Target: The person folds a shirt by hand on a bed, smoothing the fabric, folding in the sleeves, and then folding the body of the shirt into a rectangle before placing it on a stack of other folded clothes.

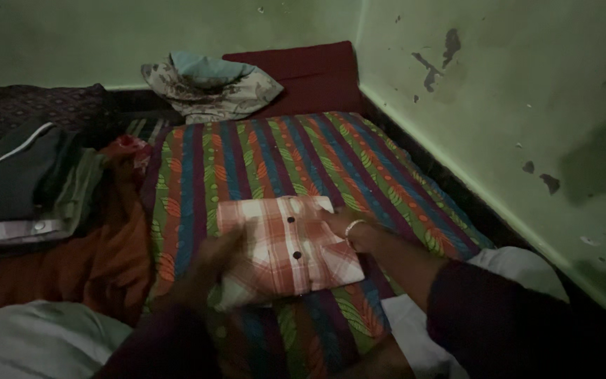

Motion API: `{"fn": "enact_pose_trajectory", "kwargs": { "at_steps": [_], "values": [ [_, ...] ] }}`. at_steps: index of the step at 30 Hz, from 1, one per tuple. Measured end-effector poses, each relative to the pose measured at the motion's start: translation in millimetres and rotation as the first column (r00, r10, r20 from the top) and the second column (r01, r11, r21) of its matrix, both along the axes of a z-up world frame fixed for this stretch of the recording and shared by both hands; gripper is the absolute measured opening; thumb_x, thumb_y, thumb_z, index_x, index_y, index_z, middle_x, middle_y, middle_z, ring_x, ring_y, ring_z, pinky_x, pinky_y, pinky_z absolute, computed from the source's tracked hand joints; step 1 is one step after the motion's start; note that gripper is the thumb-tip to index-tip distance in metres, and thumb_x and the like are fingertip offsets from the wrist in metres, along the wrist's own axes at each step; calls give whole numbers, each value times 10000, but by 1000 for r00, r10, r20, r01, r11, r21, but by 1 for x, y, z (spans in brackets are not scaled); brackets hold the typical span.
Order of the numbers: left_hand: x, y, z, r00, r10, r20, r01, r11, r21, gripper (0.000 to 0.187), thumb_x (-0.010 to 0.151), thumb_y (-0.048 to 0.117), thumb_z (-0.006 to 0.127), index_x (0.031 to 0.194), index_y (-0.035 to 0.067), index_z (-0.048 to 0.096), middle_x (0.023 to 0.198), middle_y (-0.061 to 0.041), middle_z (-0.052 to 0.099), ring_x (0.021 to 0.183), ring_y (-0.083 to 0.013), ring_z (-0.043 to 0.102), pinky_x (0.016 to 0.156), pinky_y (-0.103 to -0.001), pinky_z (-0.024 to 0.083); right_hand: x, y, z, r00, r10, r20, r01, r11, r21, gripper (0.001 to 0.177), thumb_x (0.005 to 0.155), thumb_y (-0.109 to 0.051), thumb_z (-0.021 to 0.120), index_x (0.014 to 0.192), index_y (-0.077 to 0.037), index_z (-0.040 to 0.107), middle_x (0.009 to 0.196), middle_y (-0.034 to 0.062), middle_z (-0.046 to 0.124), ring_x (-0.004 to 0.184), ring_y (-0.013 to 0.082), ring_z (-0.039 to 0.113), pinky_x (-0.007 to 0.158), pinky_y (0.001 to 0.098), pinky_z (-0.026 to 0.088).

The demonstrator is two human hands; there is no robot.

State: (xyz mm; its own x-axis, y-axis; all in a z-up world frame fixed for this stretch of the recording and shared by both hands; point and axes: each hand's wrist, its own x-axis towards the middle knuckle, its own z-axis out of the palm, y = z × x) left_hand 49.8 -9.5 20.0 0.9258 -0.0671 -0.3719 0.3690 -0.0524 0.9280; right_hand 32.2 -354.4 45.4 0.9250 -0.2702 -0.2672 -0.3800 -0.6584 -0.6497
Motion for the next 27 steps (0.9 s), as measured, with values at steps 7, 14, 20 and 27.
{"fn": "enact_pose_trajectory", "kwargs": {
  "at_steps": [7, 14, 20, 27],
  "values": [
    [-4, -6, 9, 973, 64, 223, -142, 924, 356, 618, 931, 474, 709, 1229, -67, 694, 1113, -249, 725, 981, -372, 706, 839, -470, 561, -5, 22, -1, 984, 49, 169, 0, 961, -278, 715, 965, -573, 630, 1458, -64, 534, 1457, 177, 583, 1299, 349, 583, 1057, 461, 490],
    [-22, -12, 24, 953, 58, 298, -212, 829, 517, 606, 943, 479, 648, 1243, -46, 691, 1154, -286, 712, 1048, -439, 711, 906, -521, 557, -39, 48, 46, 971, -49, 233, 103, 968, -228, 577, 962, -483, 639, 1424, -139, 607, 1342, 151, 686, 1187, 352, 686, 1010, 458, 537],
    [-22, -3, 26, 964, -43, 263, -109, 837, 537, 642, 970, 531, 597, 1304, -17, 629, 1143, -257, 744, 1030, -390, 745, 899, -491, 576, -32, 36, 41, 983, -68, 168, 103, 972, -212, 457, 1019, -433, 581, 1317, -89, 627, 1186, 216, 729, 1102, 387, 698, 950, 512, 541],
    [7, -22, 24, 815, -267, 514, -325, 524, 787, 400, 972, 251, 538, 1316, 67, 623, 1202, -196, 684, 1096, -346, 694, 938, -471, 566, -27, 26, 37, 763, 306, 570, -27, 896, -444, 379, 992, -243, 509, 1294, -73, 662, 1249, 222, 671, 1150, 404, 654, 992, 501, 524]
  ]
}}
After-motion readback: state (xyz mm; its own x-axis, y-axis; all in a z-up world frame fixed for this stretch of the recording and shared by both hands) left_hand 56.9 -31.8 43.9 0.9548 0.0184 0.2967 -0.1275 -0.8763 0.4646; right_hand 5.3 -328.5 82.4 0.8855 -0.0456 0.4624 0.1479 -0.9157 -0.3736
